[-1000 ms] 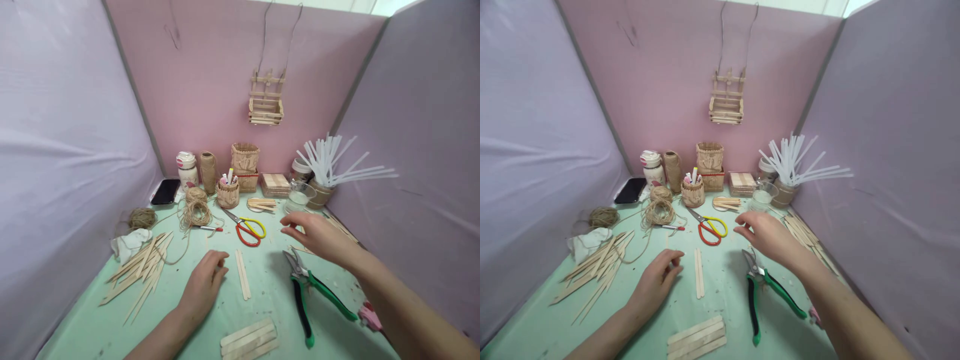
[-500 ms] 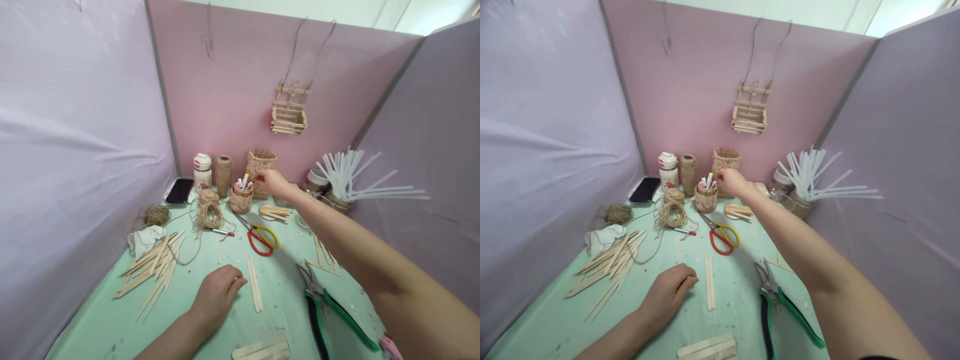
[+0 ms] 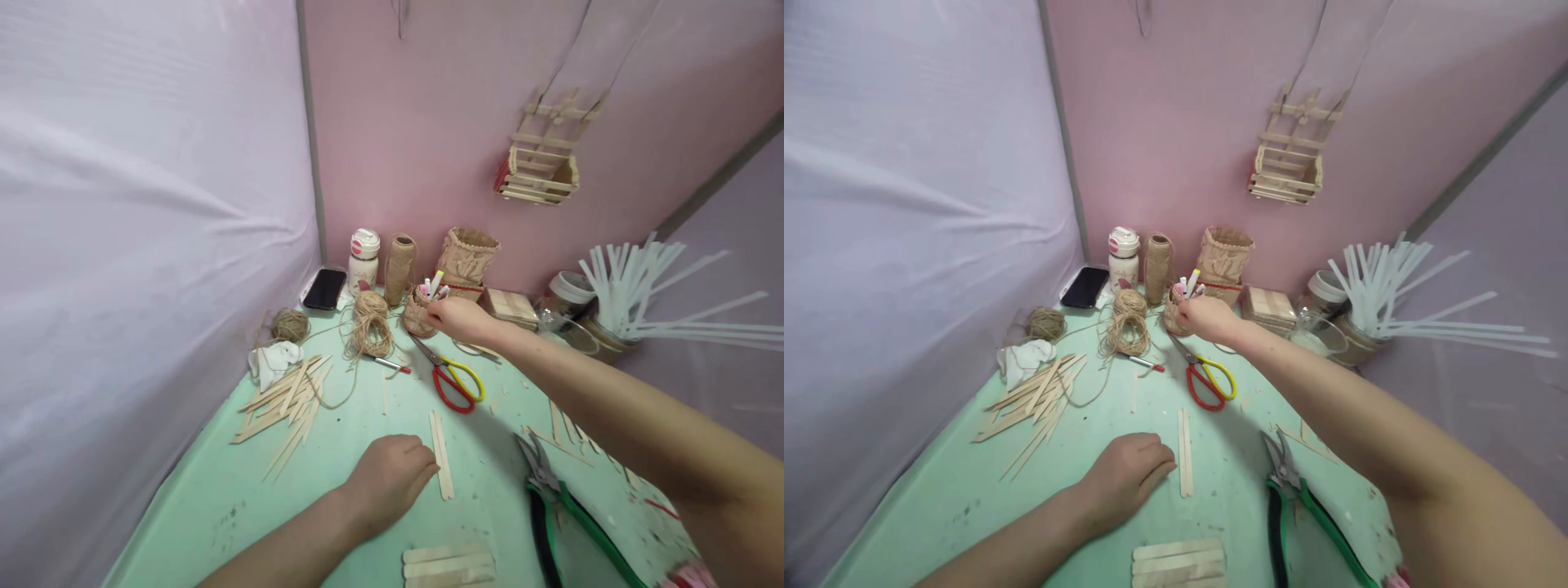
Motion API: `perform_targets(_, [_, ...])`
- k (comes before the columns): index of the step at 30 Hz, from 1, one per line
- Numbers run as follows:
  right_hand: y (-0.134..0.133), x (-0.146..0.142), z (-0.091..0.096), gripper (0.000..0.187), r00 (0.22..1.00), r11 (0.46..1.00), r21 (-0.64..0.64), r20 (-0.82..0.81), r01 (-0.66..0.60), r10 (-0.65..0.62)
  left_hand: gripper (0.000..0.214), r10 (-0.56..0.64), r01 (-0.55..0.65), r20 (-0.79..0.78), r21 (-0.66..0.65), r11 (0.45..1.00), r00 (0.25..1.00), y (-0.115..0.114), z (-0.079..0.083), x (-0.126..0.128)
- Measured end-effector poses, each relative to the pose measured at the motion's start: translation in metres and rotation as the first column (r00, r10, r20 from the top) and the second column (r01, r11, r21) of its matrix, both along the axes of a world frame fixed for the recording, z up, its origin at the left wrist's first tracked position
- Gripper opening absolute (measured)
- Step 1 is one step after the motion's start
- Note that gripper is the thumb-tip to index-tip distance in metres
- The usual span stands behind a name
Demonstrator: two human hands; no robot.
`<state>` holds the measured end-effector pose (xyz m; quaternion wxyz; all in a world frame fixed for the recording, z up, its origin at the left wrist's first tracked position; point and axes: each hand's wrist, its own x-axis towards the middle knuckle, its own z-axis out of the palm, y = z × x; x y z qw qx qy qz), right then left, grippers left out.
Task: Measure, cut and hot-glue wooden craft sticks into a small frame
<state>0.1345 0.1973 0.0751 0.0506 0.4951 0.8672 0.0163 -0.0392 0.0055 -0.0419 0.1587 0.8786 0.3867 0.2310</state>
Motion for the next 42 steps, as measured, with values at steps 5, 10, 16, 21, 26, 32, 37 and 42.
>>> perform_targets(5, [-0.018,0.047,-0.021,0.03,0.988,0.98,-0.189,0.15,0.065,-0.037,0.034,-0.002,0.002,0.001,0.017,1.0,1.0,0.001,-0.002,0.0])
perform_targets(10, [-0.043,0.111,-0.026,0.019,0.94,0.919,-0.312,0.312,0.241,-0.141,0.034,0.001,-0.001,-0.006,0.014,1.0,1.0,0.003,-0.001,-0.002])
perform_targets(16, [-0.088,0.158,-0.015,0.016,0.889,0.846,-0.356,0.378,0.397,-0.259,0.032,-0.02,0.02,0.041,0.008,1.0,0.999,0.007,-0.005,-0.005])
perform_targets(21, [-0.109,0.184,0.001,0.016,0.835,0.789,-0.325,0.385,0.522,-0.393,0.023,-0.053,0.05,0.094,0.027,0.998,0.994,0.013,-0.016,-0.011])
perform_targets(26, [-0.104,0.224,0.026,0.017,0.766,0.733,-0.255,0.358,0.63,-0.534,0.024,-0.053,0.05,0.114,0.032,0.998,0.992,0.014,-0.016,-0.011])
perform_targets(32, [-0.095,0.26,0.042,0.024,0.716,0.685,-0.235,0.362,0.69,-0.597,0.03,-0.027,0.018,0.13,0.075,0.997,0.991,0.013,-0.003,-0.007])
perform_targets(37, [-0.102,0.256,0.012,0.012,0.764,0.727,-0.26,0.351,0.636,-0.542,0.029,-0.03,0.018,0.112,0.114,0.993,0.993,0.015,-0.003,-0.008])
perform_targets(42, [-0.093,0.258,-0.028,0.022,0.826,0.809,-0.211,0.287,0.549,-0.485,0.027,-0.029,0.018,0.1,0.109,0.994,0.995,0.014,-0.005,-0.009])
